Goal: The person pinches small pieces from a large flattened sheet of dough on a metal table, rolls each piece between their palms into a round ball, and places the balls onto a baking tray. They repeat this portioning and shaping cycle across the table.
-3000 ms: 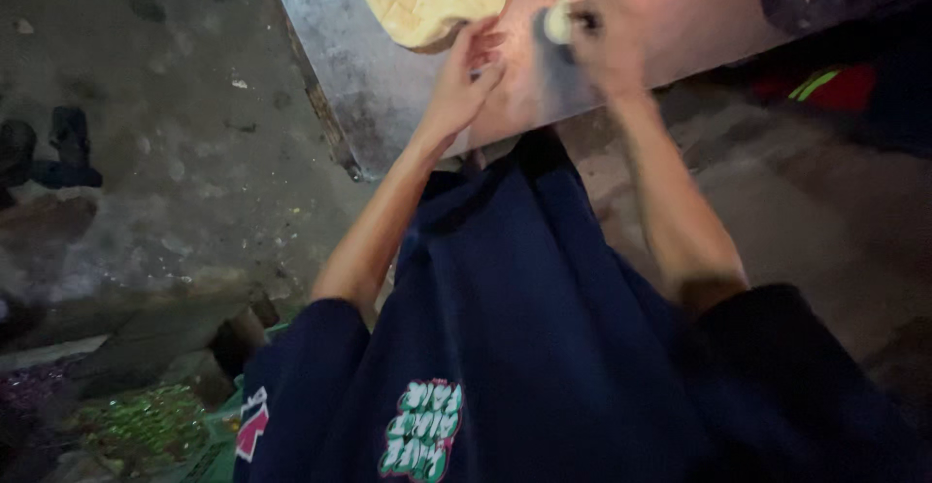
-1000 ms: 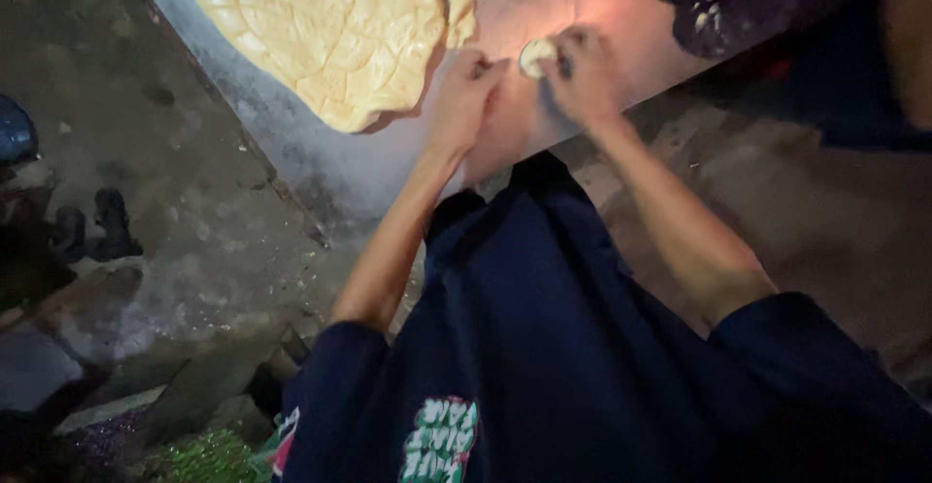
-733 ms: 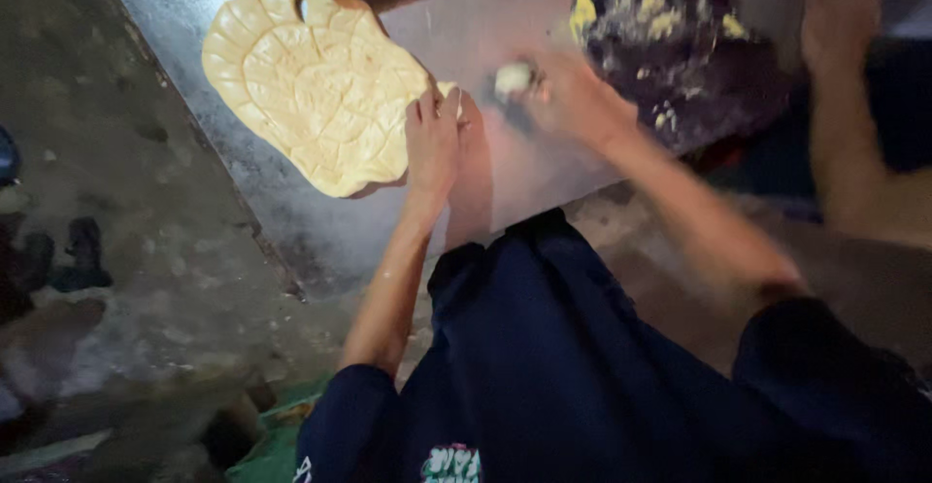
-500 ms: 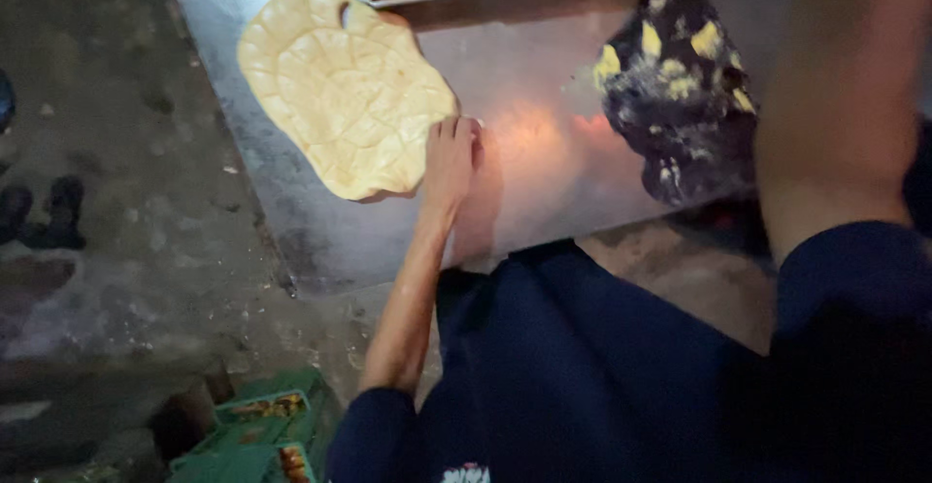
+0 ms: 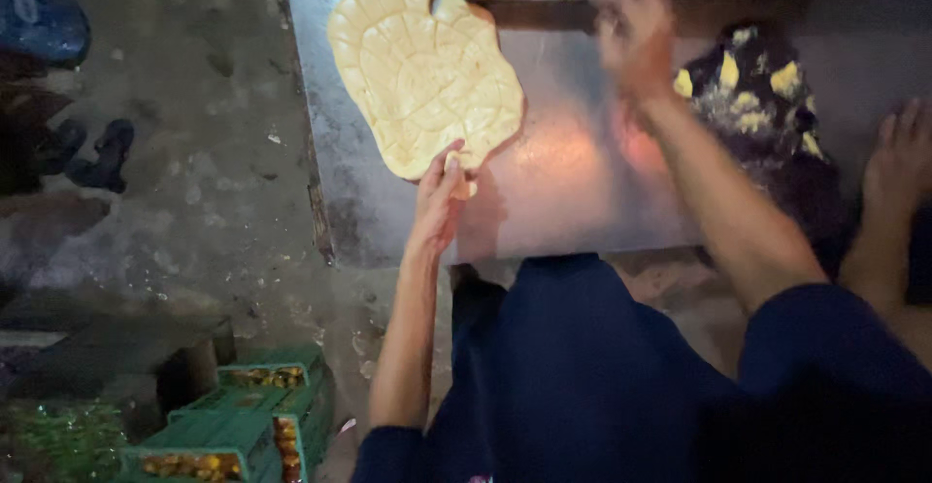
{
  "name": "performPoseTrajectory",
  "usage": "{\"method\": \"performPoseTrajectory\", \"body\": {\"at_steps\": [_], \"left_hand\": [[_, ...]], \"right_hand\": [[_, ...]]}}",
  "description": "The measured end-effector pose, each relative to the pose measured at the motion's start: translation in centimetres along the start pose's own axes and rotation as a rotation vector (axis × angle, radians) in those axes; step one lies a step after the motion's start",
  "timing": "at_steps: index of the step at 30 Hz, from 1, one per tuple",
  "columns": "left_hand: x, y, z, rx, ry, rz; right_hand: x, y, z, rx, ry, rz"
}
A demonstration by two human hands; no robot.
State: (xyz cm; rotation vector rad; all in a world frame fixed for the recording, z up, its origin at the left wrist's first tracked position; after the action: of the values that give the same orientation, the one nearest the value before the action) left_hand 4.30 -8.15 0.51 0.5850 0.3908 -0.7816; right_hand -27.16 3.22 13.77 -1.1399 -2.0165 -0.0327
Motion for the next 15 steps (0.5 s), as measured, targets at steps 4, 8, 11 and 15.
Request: {"method": "performPoseTrajectory", "body": {"at_steps": [4, 8, 11, 15], "left_hand": [[-3.0, 0.0, -0.3, 0.015, 0.159, -0.089], [-6.4, 1.5, -0.9, 0.12, 0.232, -0.213], [-7.2, 2.5, 0.2, 0.144, 0.256, -0.294], [-5.5, 2.4, 2.1, 0.062, 0.01, -0.361]], "right_hand": [[-5.4, 13.5, -4.0, -0.289, -0.321, -0.493], [-4.1, 17.5, -11.7, -0.214, -0.433, -0.397], [-2.8, 16.8, -14.5, -0.211, -0.311, -0.219], [-4.4, 16.2, -14.8, -0.289, -0.277, -0.251]]}}
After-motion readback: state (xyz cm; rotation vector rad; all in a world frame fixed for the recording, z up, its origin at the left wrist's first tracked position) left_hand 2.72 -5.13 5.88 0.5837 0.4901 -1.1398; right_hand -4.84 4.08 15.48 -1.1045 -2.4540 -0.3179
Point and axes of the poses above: each hand's wrist, its own y-axis away from the middle knuckle, its own x-axis out of the back of the hand, z = x × y, the point moved 10 cm from there along -y, towards the middle knuckle, and after that the axes turned 12 degrees about -x, right-handed, at the moved point
